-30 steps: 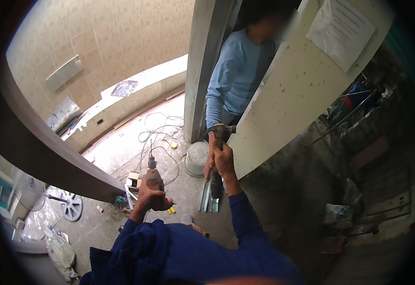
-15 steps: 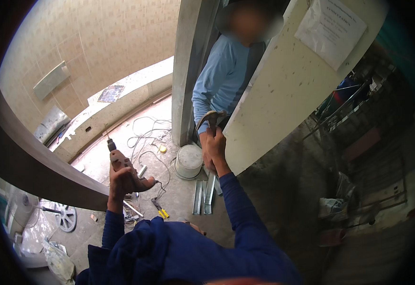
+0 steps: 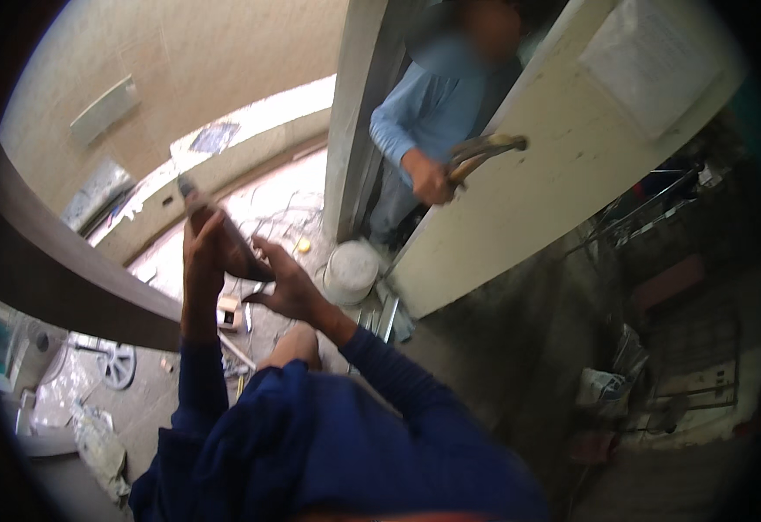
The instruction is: The person uses a hammer to tap a drill bit into a concrete wall, then operates a corded drill to create a hole. They repeat the process by tapping the bit again and drilling further. A second person is present nearby.
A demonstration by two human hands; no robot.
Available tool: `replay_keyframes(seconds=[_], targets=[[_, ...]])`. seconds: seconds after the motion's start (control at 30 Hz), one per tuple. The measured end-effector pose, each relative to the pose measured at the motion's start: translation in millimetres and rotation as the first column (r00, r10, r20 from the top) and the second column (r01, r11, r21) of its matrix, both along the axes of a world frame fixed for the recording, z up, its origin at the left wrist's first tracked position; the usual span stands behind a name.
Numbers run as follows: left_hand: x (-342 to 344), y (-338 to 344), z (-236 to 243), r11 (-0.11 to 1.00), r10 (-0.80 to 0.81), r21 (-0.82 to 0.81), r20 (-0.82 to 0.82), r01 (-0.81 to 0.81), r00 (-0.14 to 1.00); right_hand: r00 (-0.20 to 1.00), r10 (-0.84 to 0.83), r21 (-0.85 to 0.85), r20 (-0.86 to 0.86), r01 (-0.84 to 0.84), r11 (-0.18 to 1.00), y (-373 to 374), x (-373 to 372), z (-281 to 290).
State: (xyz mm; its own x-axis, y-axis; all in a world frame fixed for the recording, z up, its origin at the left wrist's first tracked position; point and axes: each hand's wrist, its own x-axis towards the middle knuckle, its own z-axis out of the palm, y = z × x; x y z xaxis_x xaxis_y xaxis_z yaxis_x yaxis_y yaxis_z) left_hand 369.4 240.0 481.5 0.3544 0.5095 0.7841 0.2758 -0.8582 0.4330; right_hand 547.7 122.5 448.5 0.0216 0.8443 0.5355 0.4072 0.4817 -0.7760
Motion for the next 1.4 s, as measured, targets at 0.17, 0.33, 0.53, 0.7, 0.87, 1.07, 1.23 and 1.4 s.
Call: replay_keyframes(seconds=[0.17,0.33,0.53,0.7,0.87,1.07,1.23,1.4], targets=[[44,-3,45,0.462,0.064,-0.752,0.557,0.470,0.828,0.956,-0.146,0.023,-0.253,0.157,0.987,38,3,28],[70,33,72,0.591,-0.191,-0.624,0.507,0.511,0.840,0.649,0.008,-0.058,-0.761,-0.081,0.995,68,43,60],[93,131,75,0.650,-0.246,-0.532,0.528,0.542,0.813,0.440,0.208,0.109,-0.874,-0.239,0.965,126,109,105],[115,192,63,0.692,-0.218,-0.560,0.439,0.456,0.871,0.539,0.265,0.188,-0.800,-0.194,0.963,158,150,133],[120,217,41,0.670,-0.248,-0.627,0.315,0.397,0.916,0.624,0.345,0.251,-0.701,-0.237,0.938,172,188,148],[117,233,19,0.656,-0.209,-0.683,0.243,0.320,0.947,0.658,0.310,0.256,-0.686,-0.181,0.950,174,195,151],[114,230,0,0.649,-0.231,-0.690,0.222,0.320,0.947,0.693,0.284,0.246,-0.662,-0.156,0.957,173,192,151],[102,228,-24,0.586,-0.154,-0.754,0.256,0.297,0.954,0.723,0.218,0.179,-0.655,-0.131,0.975,175,191,147]])
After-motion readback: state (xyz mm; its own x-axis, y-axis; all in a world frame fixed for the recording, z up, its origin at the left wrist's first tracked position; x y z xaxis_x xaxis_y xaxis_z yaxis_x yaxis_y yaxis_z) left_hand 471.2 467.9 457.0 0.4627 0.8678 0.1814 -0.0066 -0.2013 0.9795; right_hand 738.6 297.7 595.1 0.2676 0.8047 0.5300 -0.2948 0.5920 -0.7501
